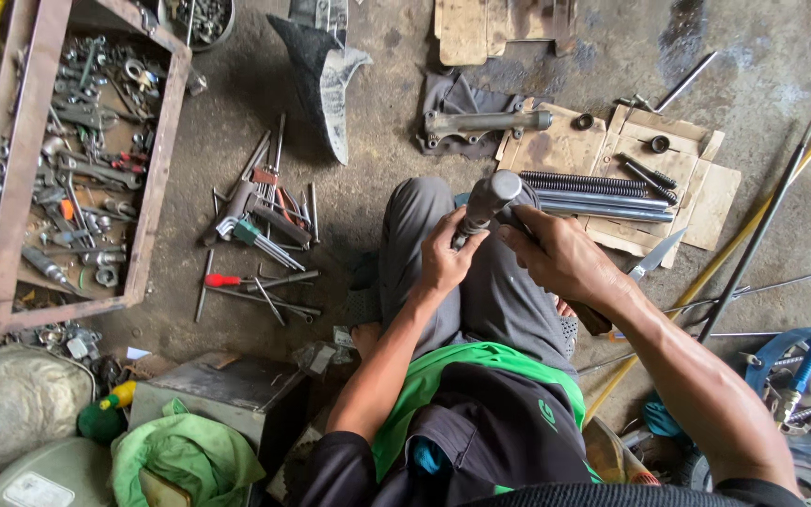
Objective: The person sits on the floor and uses a hammer to tap a small metal ring into a cylindrical metal part. They then wipe the part with a cloth and continue to tap it with the hammer to secure the ring.
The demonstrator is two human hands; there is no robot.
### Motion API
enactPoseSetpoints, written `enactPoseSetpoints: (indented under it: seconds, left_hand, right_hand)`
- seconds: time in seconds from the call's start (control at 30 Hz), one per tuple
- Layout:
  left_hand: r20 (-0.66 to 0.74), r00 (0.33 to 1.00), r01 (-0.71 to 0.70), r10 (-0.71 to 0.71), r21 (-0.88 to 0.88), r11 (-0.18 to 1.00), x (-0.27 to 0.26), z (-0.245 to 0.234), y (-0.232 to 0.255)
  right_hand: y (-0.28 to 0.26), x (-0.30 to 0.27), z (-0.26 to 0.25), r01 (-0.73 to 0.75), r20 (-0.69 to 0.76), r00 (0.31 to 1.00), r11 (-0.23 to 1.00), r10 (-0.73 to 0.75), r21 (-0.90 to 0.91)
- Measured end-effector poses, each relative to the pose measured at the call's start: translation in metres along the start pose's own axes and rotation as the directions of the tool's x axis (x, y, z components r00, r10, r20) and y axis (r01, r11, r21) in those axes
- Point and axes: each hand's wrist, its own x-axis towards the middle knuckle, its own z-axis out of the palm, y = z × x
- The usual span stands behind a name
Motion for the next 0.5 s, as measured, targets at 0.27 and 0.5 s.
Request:
enactPoseSetpoints:
  seconds: [0.27,0.5]
  left_hand:
    - [0.008,0.941,0.312,-0.338,-0.411,0.857,0.037,-0.063,0.012]
    - [0.179,0.914,0.406,-0.364,-0.375,0.834,0.027,-0.048,0.010]
  right_hand:
    - [-0.010,-0.044,-0.039,0.015,-0.176,0.984,0.977,0.023,0.213]
    - [0.000,-0.046,-0.035,0.033,-0.205,0.979,0.973,0.015,0.227]
